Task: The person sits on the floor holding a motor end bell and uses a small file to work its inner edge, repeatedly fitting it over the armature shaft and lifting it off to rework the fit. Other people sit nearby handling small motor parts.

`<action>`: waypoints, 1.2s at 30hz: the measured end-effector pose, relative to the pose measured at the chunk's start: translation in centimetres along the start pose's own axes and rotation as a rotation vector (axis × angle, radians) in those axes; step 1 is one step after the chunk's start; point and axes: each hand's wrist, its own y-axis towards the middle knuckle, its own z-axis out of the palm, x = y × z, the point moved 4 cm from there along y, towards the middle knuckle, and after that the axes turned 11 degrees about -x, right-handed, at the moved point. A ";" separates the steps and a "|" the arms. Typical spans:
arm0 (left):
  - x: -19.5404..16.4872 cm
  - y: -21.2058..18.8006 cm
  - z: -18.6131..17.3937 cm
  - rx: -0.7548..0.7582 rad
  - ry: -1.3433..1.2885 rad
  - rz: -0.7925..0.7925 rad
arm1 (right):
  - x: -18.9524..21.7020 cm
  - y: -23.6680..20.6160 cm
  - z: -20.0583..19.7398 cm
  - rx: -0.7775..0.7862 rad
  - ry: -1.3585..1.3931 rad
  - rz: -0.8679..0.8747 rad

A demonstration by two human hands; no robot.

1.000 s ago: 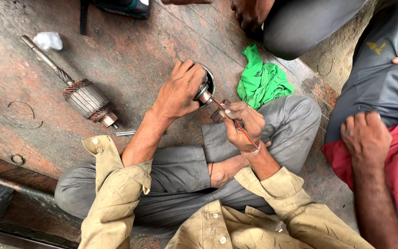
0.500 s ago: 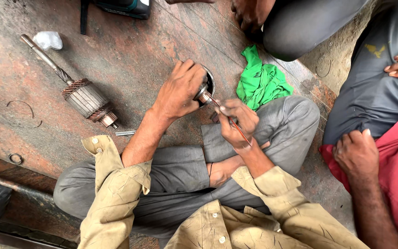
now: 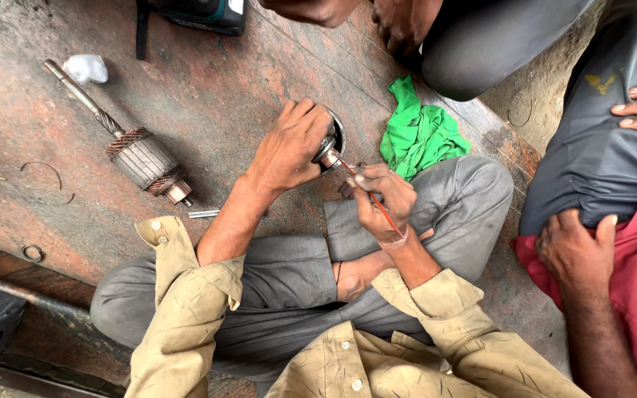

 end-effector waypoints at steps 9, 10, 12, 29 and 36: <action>-0.1 0.0 -0.3 -0.029 -0.039 -0.004 | -0.3 0.2 0.4 -0.048 0.015 0.017; -0.1 0.1 -0.3 -0.023 -0.035 0.013 | -0.3 0.2 0.4 -0.038 0.014 0.002; -0.2 0.0 -0.2 -0.012 -0.030 0.021 | -0.2 0.1 -0.2 0.005 0.017 -0.018; 0.0 -0.2 0.3 -0.029 0.014 0.023 | -0.4 0.8 -1.1 0.079 -0.014 0.173; 0.4 -0.7 0.6 -0.001 -0.008 0.115 | -3.5 -0.2 -2.1 -0.033 0.196 0.532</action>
